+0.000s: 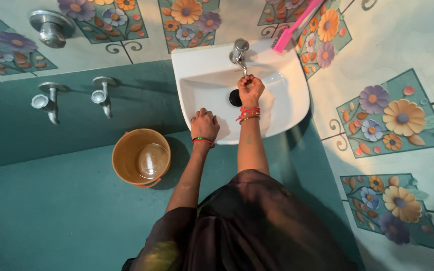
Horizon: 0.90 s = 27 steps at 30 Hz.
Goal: The person scrubs a white bathroom sink with a pink brush, rinses the sink and brush under running water, and wipes the sink surface with their hands. The person also rinses their hands and briefly touches the wall tiles.
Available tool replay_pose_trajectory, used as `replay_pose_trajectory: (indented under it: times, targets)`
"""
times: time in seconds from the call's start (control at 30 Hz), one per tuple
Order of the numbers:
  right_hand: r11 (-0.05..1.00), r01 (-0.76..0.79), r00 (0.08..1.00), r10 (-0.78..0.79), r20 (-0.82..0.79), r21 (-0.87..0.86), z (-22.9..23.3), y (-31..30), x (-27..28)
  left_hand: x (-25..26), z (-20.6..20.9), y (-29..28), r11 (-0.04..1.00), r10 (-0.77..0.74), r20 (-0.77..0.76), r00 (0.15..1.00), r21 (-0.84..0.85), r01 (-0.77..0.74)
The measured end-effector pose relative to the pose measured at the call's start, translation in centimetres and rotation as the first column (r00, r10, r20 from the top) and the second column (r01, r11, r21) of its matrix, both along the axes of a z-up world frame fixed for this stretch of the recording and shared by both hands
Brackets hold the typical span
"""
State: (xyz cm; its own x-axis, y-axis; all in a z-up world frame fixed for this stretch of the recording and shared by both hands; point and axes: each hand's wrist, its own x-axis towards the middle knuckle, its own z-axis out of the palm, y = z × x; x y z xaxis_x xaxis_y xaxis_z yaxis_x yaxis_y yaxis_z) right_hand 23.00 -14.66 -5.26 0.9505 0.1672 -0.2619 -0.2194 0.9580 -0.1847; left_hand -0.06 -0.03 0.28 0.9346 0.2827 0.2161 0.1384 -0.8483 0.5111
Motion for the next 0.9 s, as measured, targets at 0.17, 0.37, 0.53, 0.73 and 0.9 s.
replay_pose_trajectory:
  times: [0.17,0.37,0.53,0.73,0.9]
  targets:
    - [0.803,-0.195,0.963,0.265,0.044,-0.563,-0.7,1.9,-1.2,0.3,-0.3,0.0,1.0,0.005,-0.015,1.0,0.008,-0.004]
    - [0.793,-0.198,0.971,0.238,-0.005,-0.576,-1.6,-0.2,-1.0,0.1,-0.2,0.0,1.0,-0.002,-0.054,0.999,-0.001,0.001]
    - [0.951,-0.196,0.979,0.203,0.003,-0.238,-0.1,-0.8,1.3,0.2,0.0,-0.1,1.0,0.003,-0.075,0.997,-0.016,-0.004]
    - [0.052,-0.403,0.591,0.777,-0.217,-0.914,2.7,-1.7,-3.2,0.5,-0.8,-0.1,1.0,0.018,0.041,0.999,-0.006,-0.018]
    - [0.01,-0.263,0.879,0.414,-0.236,-0.965,2.4,-4.3,-1.1,0.1,-1.1,-0.2,1.0,0.012,0.0,1.0,0.007,-0.012]
